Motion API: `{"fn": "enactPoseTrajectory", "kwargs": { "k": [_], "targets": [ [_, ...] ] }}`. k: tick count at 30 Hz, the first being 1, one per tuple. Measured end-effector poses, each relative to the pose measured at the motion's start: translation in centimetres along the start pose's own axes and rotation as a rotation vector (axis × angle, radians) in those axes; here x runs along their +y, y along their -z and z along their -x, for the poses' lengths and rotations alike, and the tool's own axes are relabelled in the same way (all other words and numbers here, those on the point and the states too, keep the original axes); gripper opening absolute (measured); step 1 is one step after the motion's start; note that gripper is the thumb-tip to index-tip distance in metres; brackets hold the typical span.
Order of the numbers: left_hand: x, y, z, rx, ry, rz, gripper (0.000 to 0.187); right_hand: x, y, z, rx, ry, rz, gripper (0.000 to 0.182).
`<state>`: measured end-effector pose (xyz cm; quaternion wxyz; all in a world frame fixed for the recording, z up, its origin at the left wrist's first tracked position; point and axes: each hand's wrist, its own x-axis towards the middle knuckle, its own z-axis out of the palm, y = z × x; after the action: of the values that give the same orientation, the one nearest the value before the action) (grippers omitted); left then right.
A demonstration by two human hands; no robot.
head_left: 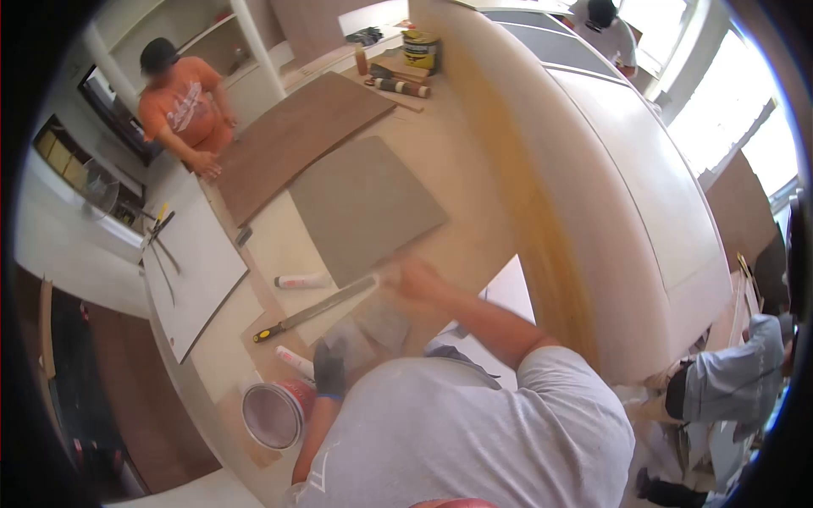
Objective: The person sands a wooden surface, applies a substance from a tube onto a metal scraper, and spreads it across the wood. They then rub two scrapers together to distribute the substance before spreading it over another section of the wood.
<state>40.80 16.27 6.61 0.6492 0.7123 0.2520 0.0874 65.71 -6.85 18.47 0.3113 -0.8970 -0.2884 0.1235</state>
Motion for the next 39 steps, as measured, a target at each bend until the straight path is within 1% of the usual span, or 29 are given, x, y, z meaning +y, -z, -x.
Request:
{"fn": "enactPoseTrajectory", "kwargs": {
  "k": [1, 2, 3, 4, 5, 6, 8, 10, 13, 16, 18, 19, 20, 21, 22, 23, 25, 26, 28, 29, 31, 33, 34, 37, 39],
  "targets": [
    [-1.6, 0.1, 0.0, -0.026, -0.051, -0.096, 0.042, -0.7, 5.9, -1.3, -0.182, -0.104, -0.076, 0.068],
    [-3.3, 0.2, 0.1, -0.047, -0.104, -0.192, 0.039, 1.8, 6.9, -2.5, 0.166, -0.176, 0.088, 0.068],
    [-4.6, 0.3, 0.3, -0.078, -0.148, -0.266, 0.041, 3.2, 11.2, -3.6, 0.338, -0.127, 0.070, 0.073],
    [-5.8, 0.5, 0.5, -0.102, -0.169, -0.311, 0.043, 1.5, 17.2, -3.1, 0.332, -0.253, 0.259, 0.078],
    [-6.7, 0.7, 0.9, -0.126, -0.165, -0.326, 0.045, 2.3, 20.8, -3.3, 0.506, -0.310, 0.461, 0.082],
    [-7.5, 1.0, 1.2, -0.147, -0.150, -0.335, 0.047, 3.0, 24.4, -2.9, 0.570, -0.383, 0.614, 0.089],
    [-8.6, 1.3, 1.7, -0.173, -0.119, -0.331, 0.050, 1.1, 31.0, -1.3, 0.509, -0.640, 0.764, 0.093],
    [-9.1, 1.2, 1.6, -0.183, -0.095, -0.316, 0.054, 2.5, 34.3, -0.2, 0.436, -0.716, 0.750, 0.097],
    [-9.5, 0.7, 1.2, -0.174, -0.080, -0.303, 0.059, 4.1, 36.4, -1.4, 0.417, -0.849, 0.690, 0.101],
    [-9.9, 0.4, 1.3, -0.151, -0.078, -0.309, 0.065, 6.2, 36.9, -4.0, 0.483, -0.807, 0.721, 0.106],
    [-10.0, 0.3, 1.3, -0.122, -0.062, -0.317, 0.068, 6.4, 37.6, -5.7, 0.449, -0.768, 0.735, 0.107],
    [-9.8, 0.2, 1.1, -0.108, -0.054, -0.321, 0.065, 6.2, 37.8, -6.7, 0.429, -0.747, 0.742, 0.107],
    [-9.5, 0.1, 0.9, -0.095, -0.046, -0.324, 0.062, 6.3, 38.0, -8.0, 0.455, -0.765, 0.763, 0.108],
    [-9.3, -0.1, 0.8, -0.073, 0.006, -0.300, 0.059, 6.5, 38.1, -9.6, 0.477, -0.782, 0.784, 0.108],
    [-8.6, -0.1, 1.4, -0.059, -0.039, -0.397, 0.055, 6.9, 38.0, -10.8, 0.493, -0.801, 0.804, 0.108],
    [-7.9, -0.1, 2.0, -0.041, -0.082, -0.495, 0.052, 7.5, 38.1, -12.0, 0.508, -0.773, 0.809, 0.109],
    [-6.6, -0.2, 2.4, -0.024, -0.380, -0.931, 0.046, 9.5, 38.8, -14.4, 0.548, -0.720, 0.818, 0.111],
    [-6.8, -0.7, 2.2, 0.056, -0.175, -0.704, 0.046, 10.3, 39.1, -15.9, 0.563, -0.701, 0.824, 0.112],
    [-6.9, -1.7, 1.7, 0.212, 0.221, -0.229, 0.046, 10.4, 39.5, -18.6, 0.562, -0.730, 0.837, 0.113],
    [-6.9, -1.9, 1.9, 0.232, 0.219, -0.255, 0.046, 10.3, 39.7, -20.0, 0.553, -0.762, 0.840, 0.113],
    [-5.1, -2.5, 2.4, 0.276, 0.217, -0.306, 0.047, 10.2, 40.3, -22.4, 0.533, -0.848, 0.842, 0.115],
    [-6.1, -2.5, 2.6, 0.317, 0.183, -0.315, 0.026, 10.9, 40.6, -24.7, 0.511, -0.922, 0.848, 0.116],
    [-6.6, -2.4, 2.7, 0.335, 0.166, -0.323, 0.016, 14.0, 40.8, -26.9, 0.546, -0.917, 0.892, 0.115],
    [-7.3, -1.9, 2.8, 0.336, 0.103, -0.363, 0.017, 11.5, 40.5, -27.4, 0.557, -0.931, 0.854, 0.113],
    [-9.1, -1.4, 3.1, 0.288, 0.043, -0.385, 0.017, 9.7, 41.6, -27.7, 0.490, -0.887, 0.784, 0.112]
  ]
}}
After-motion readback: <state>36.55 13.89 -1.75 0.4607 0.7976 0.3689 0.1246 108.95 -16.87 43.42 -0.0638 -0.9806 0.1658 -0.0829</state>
